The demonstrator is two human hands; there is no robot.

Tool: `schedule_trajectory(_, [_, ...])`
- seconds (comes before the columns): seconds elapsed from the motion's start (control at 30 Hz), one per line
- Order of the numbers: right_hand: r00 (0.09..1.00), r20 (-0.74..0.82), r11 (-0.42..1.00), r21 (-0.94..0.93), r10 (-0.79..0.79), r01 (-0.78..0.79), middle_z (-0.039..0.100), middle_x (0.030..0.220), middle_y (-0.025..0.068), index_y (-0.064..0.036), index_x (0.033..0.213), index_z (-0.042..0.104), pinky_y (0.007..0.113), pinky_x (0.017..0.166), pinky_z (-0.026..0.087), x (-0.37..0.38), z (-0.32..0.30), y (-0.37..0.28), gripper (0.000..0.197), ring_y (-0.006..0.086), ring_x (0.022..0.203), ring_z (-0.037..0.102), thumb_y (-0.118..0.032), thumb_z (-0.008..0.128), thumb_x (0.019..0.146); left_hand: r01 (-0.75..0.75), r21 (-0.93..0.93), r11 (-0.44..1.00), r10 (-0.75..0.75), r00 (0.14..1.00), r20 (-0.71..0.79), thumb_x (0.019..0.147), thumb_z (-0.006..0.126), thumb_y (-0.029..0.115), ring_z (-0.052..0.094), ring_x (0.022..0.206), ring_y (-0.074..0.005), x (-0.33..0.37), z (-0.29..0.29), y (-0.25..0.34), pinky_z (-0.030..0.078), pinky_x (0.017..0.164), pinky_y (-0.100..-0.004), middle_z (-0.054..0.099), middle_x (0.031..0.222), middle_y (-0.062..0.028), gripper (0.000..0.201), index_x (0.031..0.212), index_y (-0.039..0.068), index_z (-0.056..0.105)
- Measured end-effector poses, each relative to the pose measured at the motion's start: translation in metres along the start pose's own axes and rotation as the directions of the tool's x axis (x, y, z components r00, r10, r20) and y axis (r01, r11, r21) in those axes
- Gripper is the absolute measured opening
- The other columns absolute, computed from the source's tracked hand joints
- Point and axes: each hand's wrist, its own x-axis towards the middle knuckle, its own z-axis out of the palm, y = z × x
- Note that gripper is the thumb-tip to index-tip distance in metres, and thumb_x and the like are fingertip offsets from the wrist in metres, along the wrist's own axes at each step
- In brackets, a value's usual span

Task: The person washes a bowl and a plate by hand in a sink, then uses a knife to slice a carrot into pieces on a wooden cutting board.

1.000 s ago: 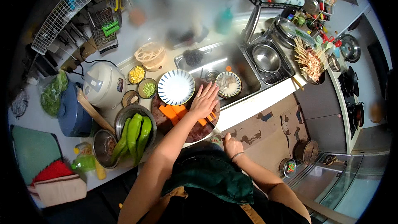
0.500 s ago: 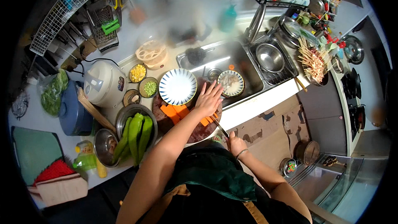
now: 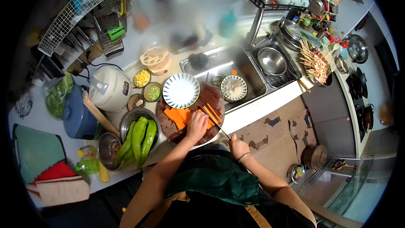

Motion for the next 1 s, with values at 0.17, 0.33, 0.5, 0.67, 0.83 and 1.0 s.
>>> schedule_trajectory(0.17, [1.0,0.013,0.997,0.073,-0.026,0.025,0.063,0.07,0.0293,-0.0025,0.1,0.041,0.057,0.061,0.05,-0.001,-0.022,-0.002,0.034,0.0489,0.068,0.062,-0.035,0.051,0.096,-0.021,0.035,0.999,0.019,0.998,0.052,0.084,0.063,0.006,0.056,0.11,-0.0275,-0.023,0.004,0.004,0.048,0.093,-0.036,0.062,0.111,-0.0102,0.022,0.105,0.001,0.064])
schedule_trajectory(0.33, [0.999,-0.046,0.995,0.1,-0.018,0.022,0.061,0.068,0.0303,-0.0022,0.099,0.04,0.058,0.059,0.049,0.0,-0.03,-0.005,0.033,0.0501,0.066,0.061,-0.033,0.051,0.097,-0.042,-0.052,0.998,0.045,0.996,0.071,0.081,0.067,0.005,0.058,0.11,-0.0297,-0.018,0.012,-0.008,0.049,0.09,-0.0376,0.062,0.113,-0.0122,0.023,0.103,-0.001,0.064])
schedule_trajectory(0.5, [0.995,-0.071,0.993,0.098,-0.065,0.072,0.061,0.067,0.0305,-0.0013,0.097,0.041,0.058,0.057,0.048,0.002,-0.039,-0.006,0.032,0.0501,0.064,0.06,-0.032,0.051,0.097,-0.003,-0.049,0.999,0.007,0.997,0.073,0.081,0.068,0.009,0.055,0.108,-0.0292,-0.013,0.002,-0.005,0.048,0.091,-0.0374,0.061,0.11,-0.011,0.022,0.1,-0.001,0.064])
schedule_trajectory(0.67, [0.997,-0.034,0.993,0.093,-0.073,0.076,0.061,0.069,0.0302,-0.0005,0.096,0.042,0.056,0.06,0.05,-0.001,-0.045,-0.015,0.033,0.0498,0.067,0.061,-0.033,0.05,0.097,0.05,-0.011,0.999,-0.049,0.998,0.044,0.08,0.072,0.013,0.053,0.107,-0.0305,-0.016,0.0,-0.008,0.046,0.091,-0.0388,0.059,0.109,-0.0122,0.029,0.102,-0.002,0.062])
schedule_trajectory(0.83, [0.999,0.01,0.997,0.058,-0.042,0.041,0.063,0.071,0.0296,-0.0002,0.096,0.042,0.055,0.061,0.051,-0.004,-0.035,-0.016,0.035,0.0486,0.068,0.062,-0.034,0.05,0.098,0.05,-0.011,0.999,-0.049,0.997,0.066,0.081,0.072,0.016,0.053,0.106,-0.0312,-0.015,-0.001,-0.01,0.046,0.092,-0.0388,0.059,0.109,-0.0132,0.03,0.102,-0.003,0.062])
schedule_trajectory(1.0, [1.0,0.001,1.0,0.002,-0.022,0.022,0.064,0.072,0.028,-0.001,0.097,0.042,0.052,0.059,0.052,-0.004,-0.032,-0.019,0.034,0.0456,0.067,0.064,-0.034,0.049,0.098,0.05,-0.043,0.998,-0.052,0.998,-0.032,0.083,0.067,0.008,0.053,0.099,-0.0335,-0.007,-0.008,-0.008,0.045,0.086,-0.043,0.057,0.102,-0.0134,0.019,0.098,-0.001,0.059])
